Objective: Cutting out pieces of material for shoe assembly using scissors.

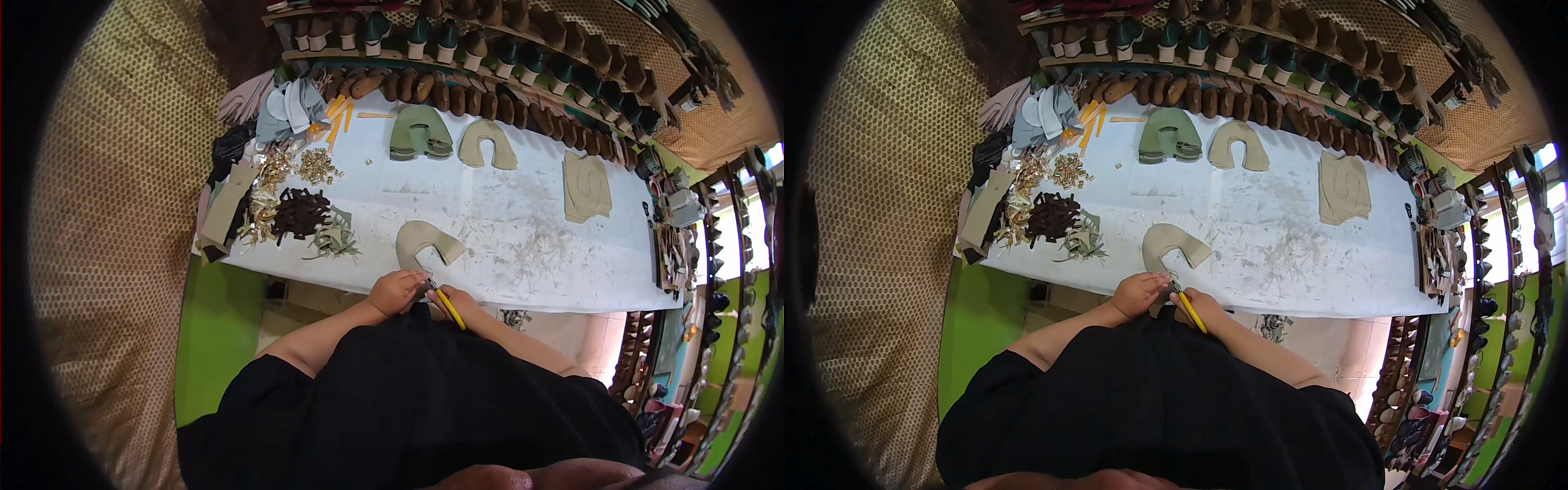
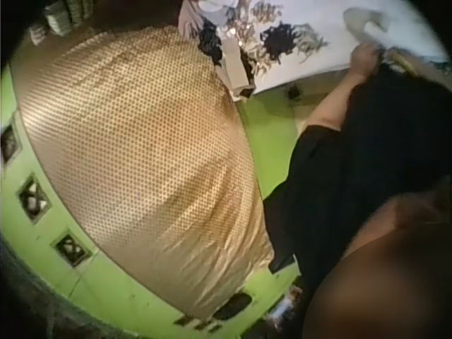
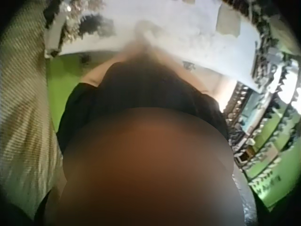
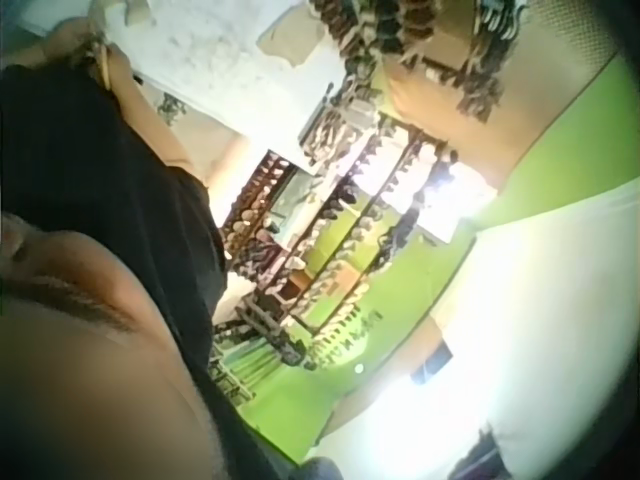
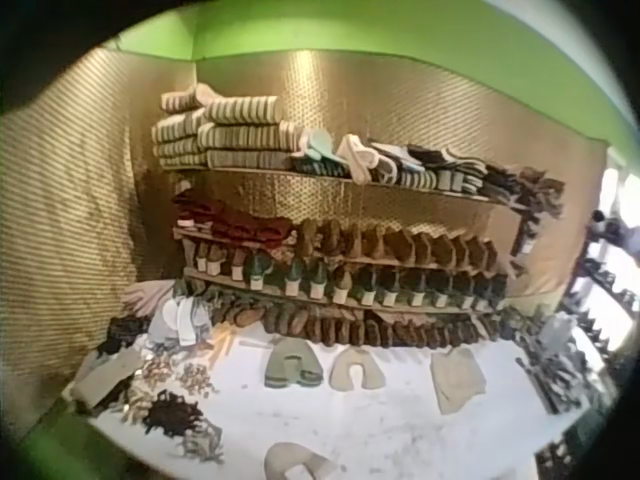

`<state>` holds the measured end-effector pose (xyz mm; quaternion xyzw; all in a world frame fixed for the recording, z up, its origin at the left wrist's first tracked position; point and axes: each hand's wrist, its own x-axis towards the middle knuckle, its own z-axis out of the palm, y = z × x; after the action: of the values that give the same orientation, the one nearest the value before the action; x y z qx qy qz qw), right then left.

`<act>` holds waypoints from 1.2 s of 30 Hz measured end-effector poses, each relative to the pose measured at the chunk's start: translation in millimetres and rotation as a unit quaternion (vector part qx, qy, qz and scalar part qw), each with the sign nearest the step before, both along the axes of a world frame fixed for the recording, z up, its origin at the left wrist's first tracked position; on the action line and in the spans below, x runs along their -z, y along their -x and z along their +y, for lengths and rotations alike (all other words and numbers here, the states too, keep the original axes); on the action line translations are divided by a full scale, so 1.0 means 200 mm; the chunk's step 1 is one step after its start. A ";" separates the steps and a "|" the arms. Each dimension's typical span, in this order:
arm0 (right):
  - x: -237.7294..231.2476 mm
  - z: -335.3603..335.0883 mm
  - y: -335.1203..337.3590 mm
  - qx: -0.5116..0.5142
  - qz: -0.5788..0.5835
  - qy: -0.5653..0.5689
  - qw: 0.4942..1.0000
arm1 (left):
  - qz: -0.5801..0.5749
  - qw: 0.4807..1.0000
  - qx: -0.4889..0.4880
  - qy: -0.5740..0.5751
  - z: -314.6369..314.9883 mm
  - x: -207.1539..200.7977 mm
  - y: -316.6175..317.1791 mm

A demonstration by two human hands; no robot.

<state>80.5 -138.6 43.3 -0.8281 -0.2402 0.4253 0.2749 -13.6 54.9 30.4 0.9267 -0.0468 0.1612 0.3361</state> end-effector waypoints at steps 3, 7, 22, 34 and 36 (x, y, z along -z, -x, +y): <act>0.00 -0.01 0.00 -0.007 0.007 -0.013 1.000 | -0.017 1.000 0.002 0.006 0.00 -0.01 0.00; 0.02 -0.02 -0.01 0.007 0.027 -0.038 0.999 | -0.005 0.999 -0.009 0.035 -0.02 -0.04 -0.01; 0.00 -0.01 -0.03 -0.003 0.040 -0.015 0.999 | 0.002 0.999 -0.016 0.047 -0.03 -0.06 -0.01; 0.04 0.00 -0.05 -0.011 0.050 -0.026 0.998 | -0.002 0.999 0.008 0.052 -0.05 -0.09 -0.03; 0.02 0.01 -0.05 -0.015 0.050 -0.021 0.998 | -0.009 0.998 0.006 0.057 -0.05 -0.08 -0.03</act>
<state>89.8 -137.1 39.0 -0.7963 -0.2474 0.4649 0.2976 -7.7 45.3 46.7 0.9043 -0.0463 0.1697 0.3891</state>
